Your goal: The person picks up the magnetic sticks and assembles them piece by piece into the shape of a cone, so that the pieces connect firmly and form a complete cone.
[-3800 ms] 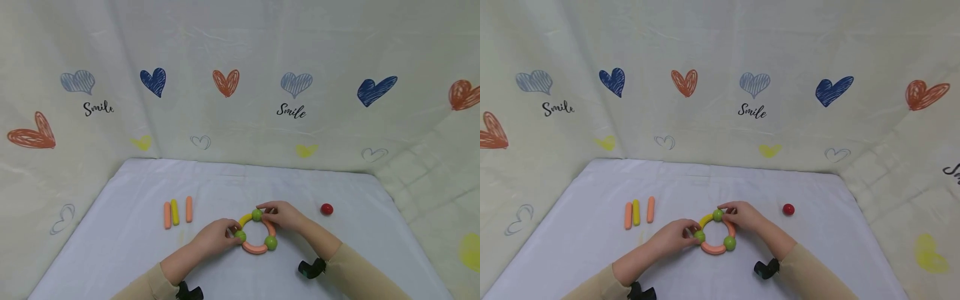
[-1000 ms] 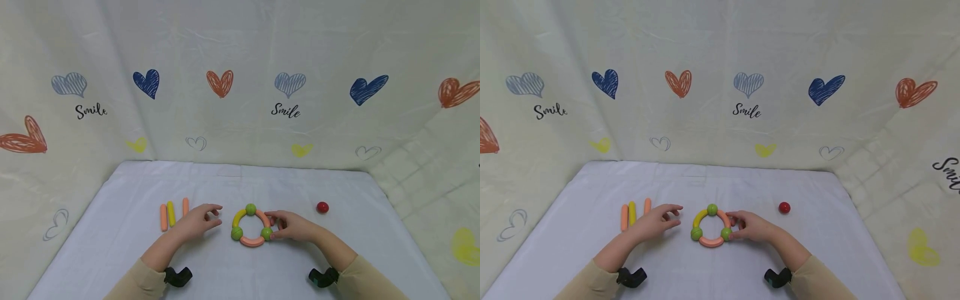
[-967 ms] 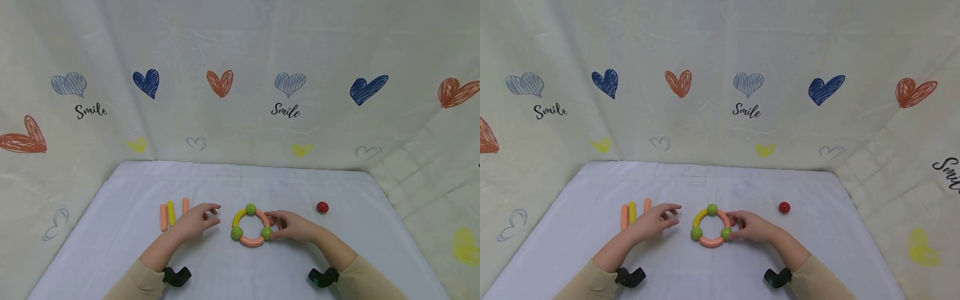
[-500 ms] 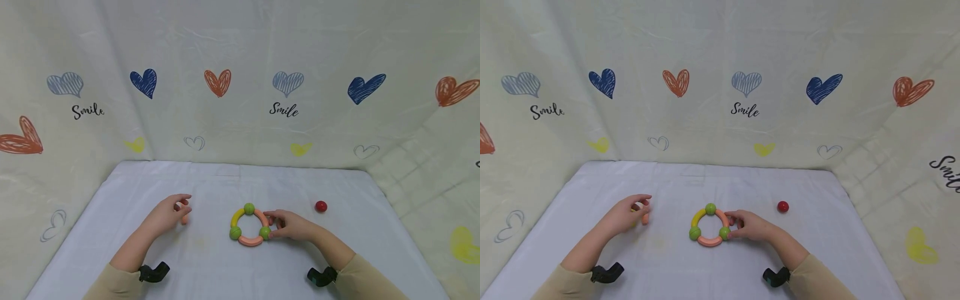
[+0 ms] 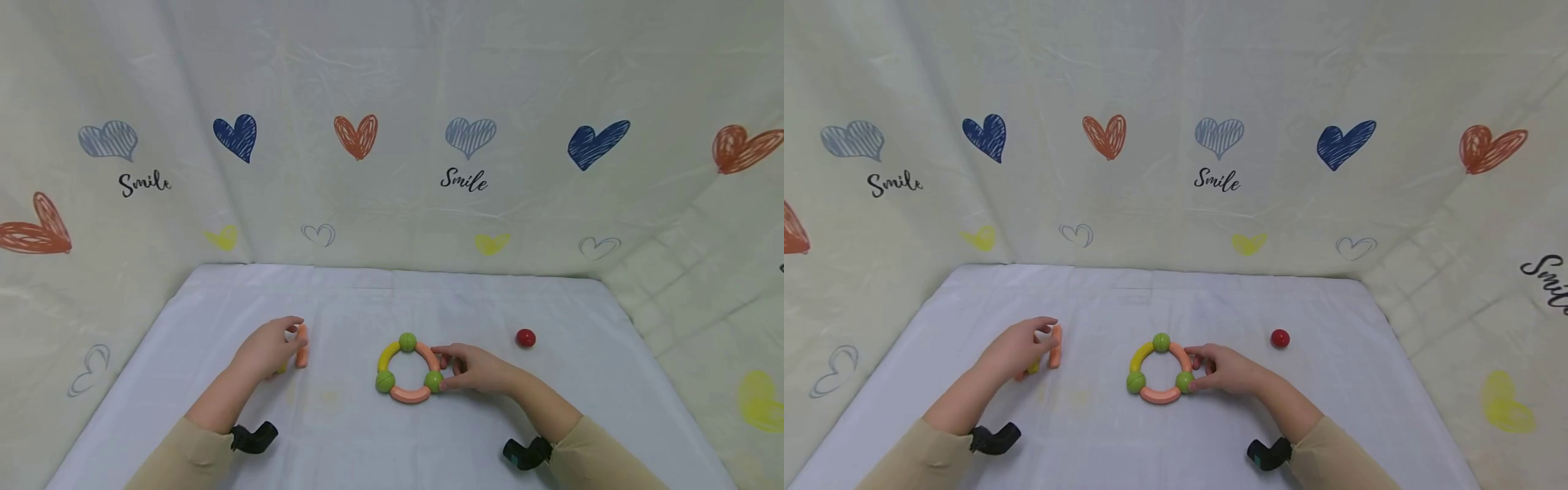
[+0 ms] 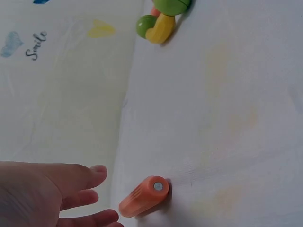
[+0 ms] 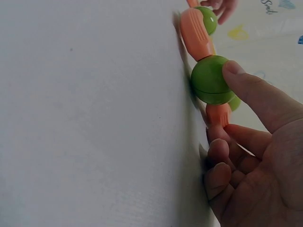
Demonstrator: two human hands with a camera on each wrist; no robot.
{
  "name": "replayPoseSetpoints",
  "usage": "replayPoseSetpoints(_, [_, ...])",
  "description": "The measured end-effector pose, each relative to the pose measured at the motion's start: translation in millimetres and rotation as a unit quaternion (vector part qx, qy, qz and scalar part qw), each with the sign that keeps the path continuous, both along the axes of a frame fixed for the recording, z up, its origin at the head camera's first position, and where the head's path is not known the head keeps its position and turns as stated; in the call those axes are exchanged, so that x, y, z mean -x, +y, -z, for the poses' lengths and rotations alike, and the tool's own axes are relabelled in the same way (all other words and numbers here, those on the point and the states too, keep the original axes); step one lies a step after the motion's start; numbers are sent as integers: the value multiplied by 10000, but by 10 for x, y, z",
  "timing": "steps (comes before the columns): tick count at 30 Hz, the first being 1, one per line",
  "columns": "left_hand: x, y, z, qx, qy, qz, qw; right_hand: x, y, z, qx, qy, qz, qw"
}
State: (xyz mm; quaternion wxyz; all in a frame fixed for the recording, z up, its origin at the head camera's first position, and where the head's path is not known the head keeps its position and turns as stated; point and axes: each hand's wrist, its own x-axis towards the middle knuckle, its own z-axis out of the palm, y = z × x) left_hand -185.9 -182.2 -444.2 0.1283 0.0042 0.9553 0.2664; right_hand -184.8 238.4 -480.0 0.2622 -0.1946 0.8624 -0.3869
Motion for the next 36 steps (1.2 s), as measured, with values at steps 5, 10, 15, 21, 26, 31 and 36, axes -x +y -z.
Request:
replayPoseSetpoints(5, [47,67,48,195,85,70,9997,-4,2,-1,-29,-11,38,10000])
replayPoseSetpoints(10, [79,113,90,236,191,138,9994,-6,-11,-5,-71,-13,92,9999])
replayPoseSetpoints(15, [118,165,142,296,201,118,9993,-9,-14,-8,-59,-8,102,9999])
replayPoseSetpoints(21, [150,210,200,498,156,120,9986,-4,-9,-11,-35,13,38,10000])
replayPoseSetpoints(26, [146,240,205,417,162,115,9989,-3,-5,-15,42,-26,20,10000])
replayPoseSetpoints(31, [141,259,212,418,279,125,9987,-4,-11,-22,107,-52,26,9999])
replayPoseSetpoints(36, [146,275,197,313,269,19,9991,-2,-17,-25,64,-11,38,10000])
